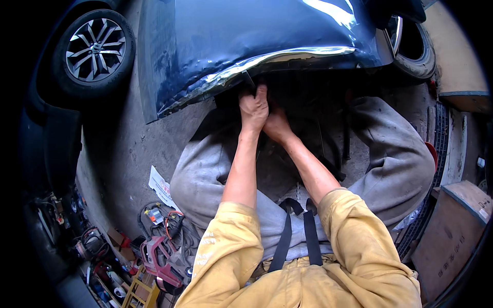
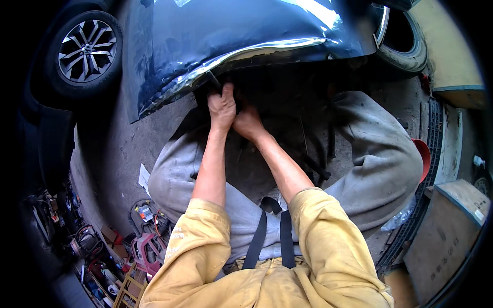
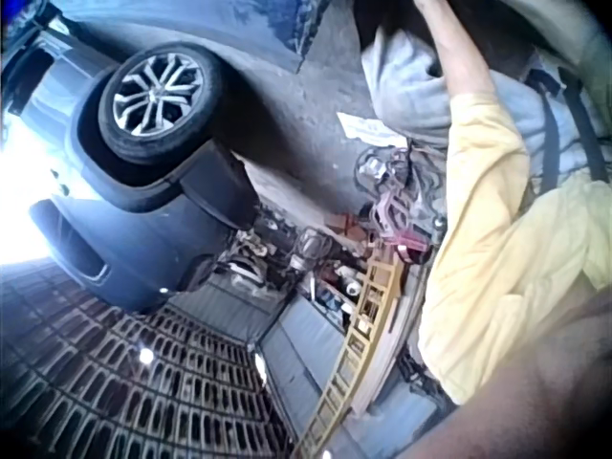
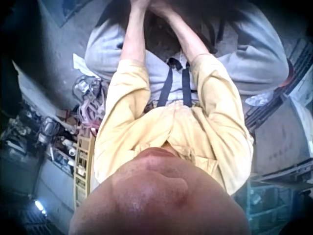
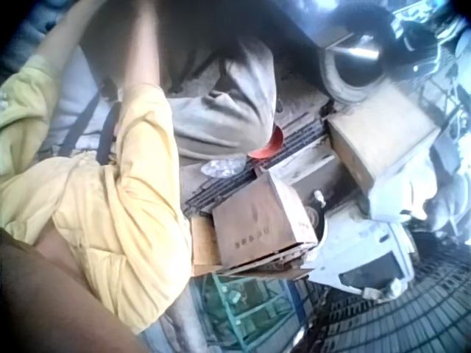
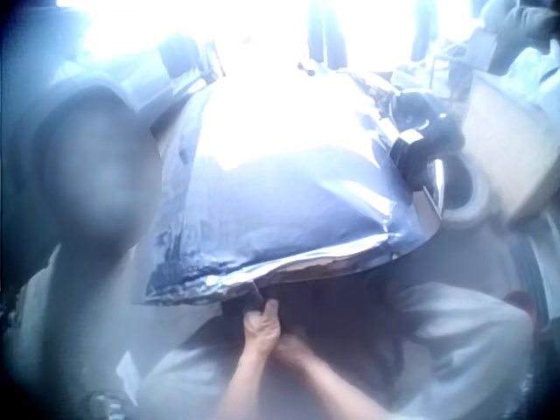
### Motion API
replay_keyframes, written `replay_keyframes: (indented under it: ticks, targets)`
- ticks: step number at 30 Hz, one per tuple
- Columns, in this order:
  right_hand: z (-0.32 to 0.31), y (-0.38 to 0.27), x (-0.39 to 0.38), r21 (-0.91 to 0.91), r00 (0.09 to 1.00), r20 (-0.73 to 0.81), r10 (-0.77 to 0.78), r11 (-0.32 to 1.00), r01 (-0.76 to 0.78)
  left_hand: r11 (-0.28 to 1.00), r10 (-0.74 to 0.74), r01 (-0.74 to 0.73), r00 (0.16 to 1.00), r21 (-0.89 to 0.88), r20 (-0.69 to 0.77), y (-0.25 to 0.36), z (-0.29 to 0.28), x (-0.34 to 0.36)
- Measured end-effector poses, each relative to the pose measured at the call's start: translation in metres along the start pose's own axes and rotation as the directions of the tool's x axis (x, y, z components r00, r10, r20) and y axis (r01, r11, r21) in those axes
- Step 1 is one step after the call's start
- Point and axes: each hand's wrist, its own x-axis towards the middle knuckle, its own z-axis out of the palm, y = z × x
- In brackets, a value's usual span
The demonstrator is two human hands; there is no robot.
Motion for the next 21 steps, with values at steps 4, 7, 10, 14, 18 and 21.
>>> replay_keyframes:
  ticks: [4,7,10,14,18,21]
  targets:
    - [0.000,0.010,0.006,0.021,0.995,-0.007,-0.102,0.995,0.102,0.997,-0.005,0.001,0.999,-0.078,-0.046,-0.001,0.007,0.000]
    - [0.003,0.017,0.010,0.057,0.979,-0.054,-0.199,0.978,0.202,0.988,-0.127,0.117,0.988,-0.101,-0.093,-0.009,0.017,0.000]
    - [0.000,0.026,0.012,-0.009,0.964,-0.091,-0.251,0.968,0.252,0.951,-0.018,0.038,0.997,0.306,-0.069,-0.007,0.020,0.000]
    - [0.004,0.017,0.002,-0.108,0.945,-0.126,-0.302,0.951,0.290,0.584,0.427,-0.322,0.903,0.745,0.055,-0.027,0.011,0.000]
    - [0.003,0.005,-0.006,-0.021,0.949,-0.194,-0.248,0.968,0.249,0.921,-0.388,0.380,0.917,-0.089,-0.092,0.025,0.013,0.000]
    - [0.002,-0.011,-0.018,-0.086,0.991,-0.133,-0.005,0.996,-0.006,0.852,-0.515,0.515,0.857,-0.096,0.028,0.047,0.002,0.001]
